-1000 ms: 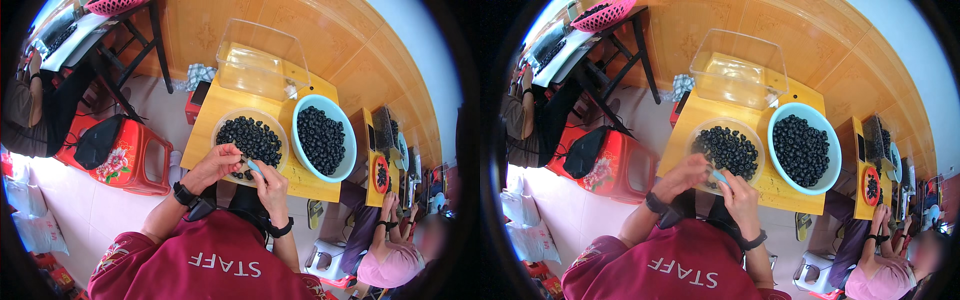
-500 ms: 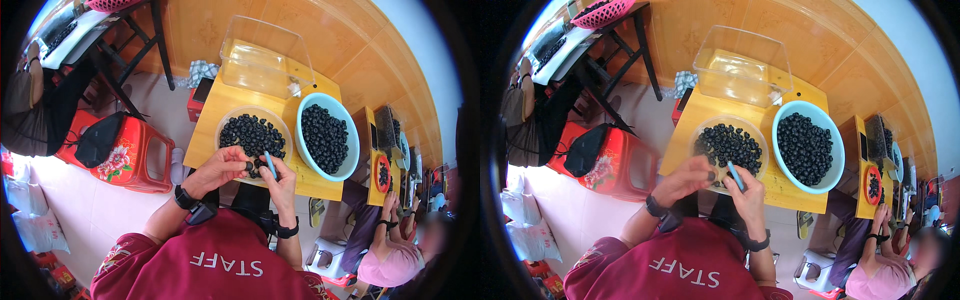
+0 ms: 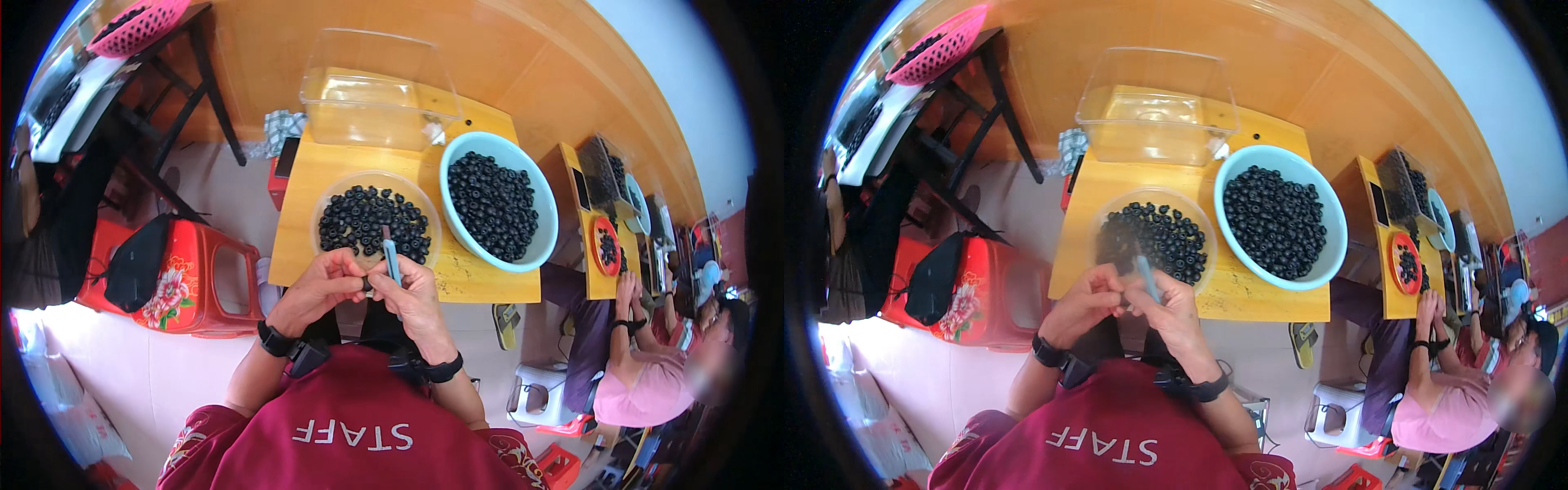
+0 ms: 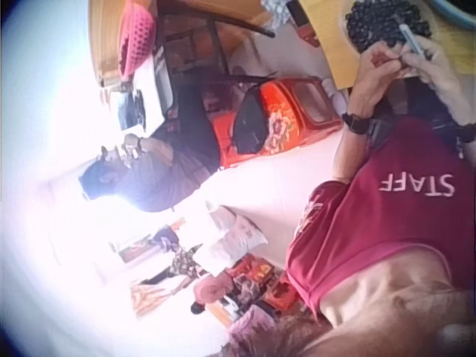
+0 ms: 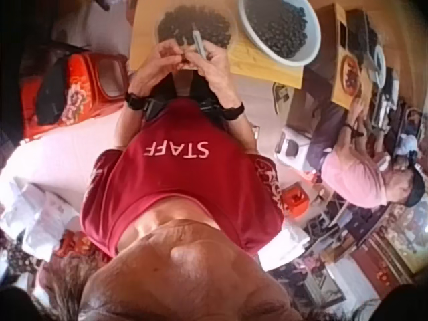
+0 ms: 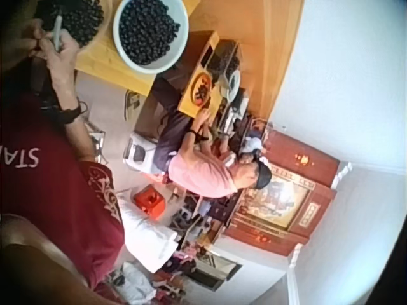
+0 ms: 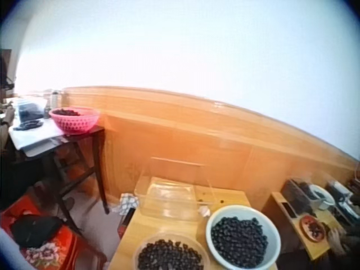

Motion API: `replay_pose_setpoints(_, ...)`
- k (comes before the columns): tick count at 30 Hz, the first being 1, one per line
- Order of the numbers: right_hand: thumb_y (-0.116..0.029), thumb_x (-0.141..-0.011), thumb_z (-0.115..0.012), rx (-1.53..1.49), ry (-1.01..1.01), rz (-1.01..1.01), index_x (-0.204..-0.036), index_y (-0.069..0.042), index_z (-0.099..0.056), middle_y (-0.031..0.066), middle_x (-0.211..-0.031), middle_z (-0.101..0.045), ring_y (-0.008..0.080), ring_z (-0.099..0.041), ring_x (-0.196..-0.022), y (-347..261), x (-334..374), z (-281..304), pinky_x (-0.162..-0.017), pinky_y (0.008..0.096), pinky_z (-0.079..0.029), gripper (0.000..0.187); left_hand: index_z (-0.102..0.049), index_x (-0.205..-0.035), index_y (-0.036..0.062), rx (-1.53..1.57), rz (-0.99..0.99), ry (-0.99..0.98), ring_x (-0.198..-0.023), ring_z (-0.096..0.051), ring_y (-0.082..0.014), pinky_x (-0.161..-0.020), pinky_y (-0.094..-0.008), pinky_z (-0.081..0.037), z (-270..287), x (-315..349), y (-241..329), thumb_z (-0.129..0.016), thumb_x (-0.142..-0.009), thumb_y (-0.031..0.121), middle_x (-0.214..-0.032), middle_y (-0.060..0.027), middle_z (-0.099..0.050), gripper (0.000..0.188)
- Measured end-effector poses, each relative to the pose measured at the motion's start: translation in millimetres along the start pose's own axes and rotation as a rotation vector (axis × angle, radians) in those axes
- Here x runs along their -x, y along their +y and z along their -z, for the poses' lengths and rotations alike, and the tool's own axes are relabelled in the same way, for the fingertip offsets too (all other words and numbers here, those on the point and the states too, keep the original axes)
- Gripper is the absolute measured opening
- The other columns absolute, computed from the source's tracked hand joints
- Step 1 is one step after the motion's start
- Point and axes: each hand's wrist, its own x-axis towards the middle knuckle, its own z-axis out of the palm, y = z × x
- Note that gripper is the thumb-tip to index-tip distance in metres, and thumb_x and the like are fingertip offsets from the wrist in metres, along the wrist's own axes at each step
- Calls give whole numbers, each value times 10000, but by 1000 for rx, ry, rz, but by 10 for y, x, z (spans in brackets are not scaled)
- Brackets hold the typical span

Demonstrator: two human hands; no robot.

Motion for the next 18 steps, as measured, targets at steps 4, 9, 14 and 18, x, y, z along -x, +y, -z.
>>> replay_pose_setpoints(4, -89, -826, -640, 76, 19, 109, -891, -35, -606, 0, -636, -574, 5, -436, -480, 1, 33, -27, -418, 143, -289, 91, -529, -862, 57, 16, 12, 18, -705, -604, -116, -662, -227, -511, -5, -31, -27, -646, -788, 8, -815, -32, -591, 147)
replay_pose_setpoints(9, -32, -804, -641, 194, 8, 216, -904, -12, -607, 17, -742, -607, 60, -555, -652, 129, 50, 26, -592, 183, -429, 108, -538, -876, 49, 4, 14, 37, -712, -606, -115, -675, -223, -510, -24, -36, -50, -647, -794, 30, -804, -30, -594, 138)
replay_pose_setpoints(14, -23, -800, -628, 61, 22, 113, -914, -16, -616, 21, -809, -627, 82, -588, -745, 145, 94, 68, -680, 223, -461, 115, -552, -913, 45, -16, 35, 75, -728, -609, -115, -688, -214, -507, -94, -27, -98, -634, -810, 51, -827, -34, -599, 132)
replay_pose_setpoints(18, -33, -792, -631, 322, 172, 205, -894, -18, -600, 9, -763, -599, 61, -552, -667, 75, 83, 256, -623, 179, -430, 108, -558, -928, 33, -104, 1, 154, -747, -615, -117, -694, -221, -509, -120, -43, -74, -610, -832, 70, -862, -41, -601, 115)
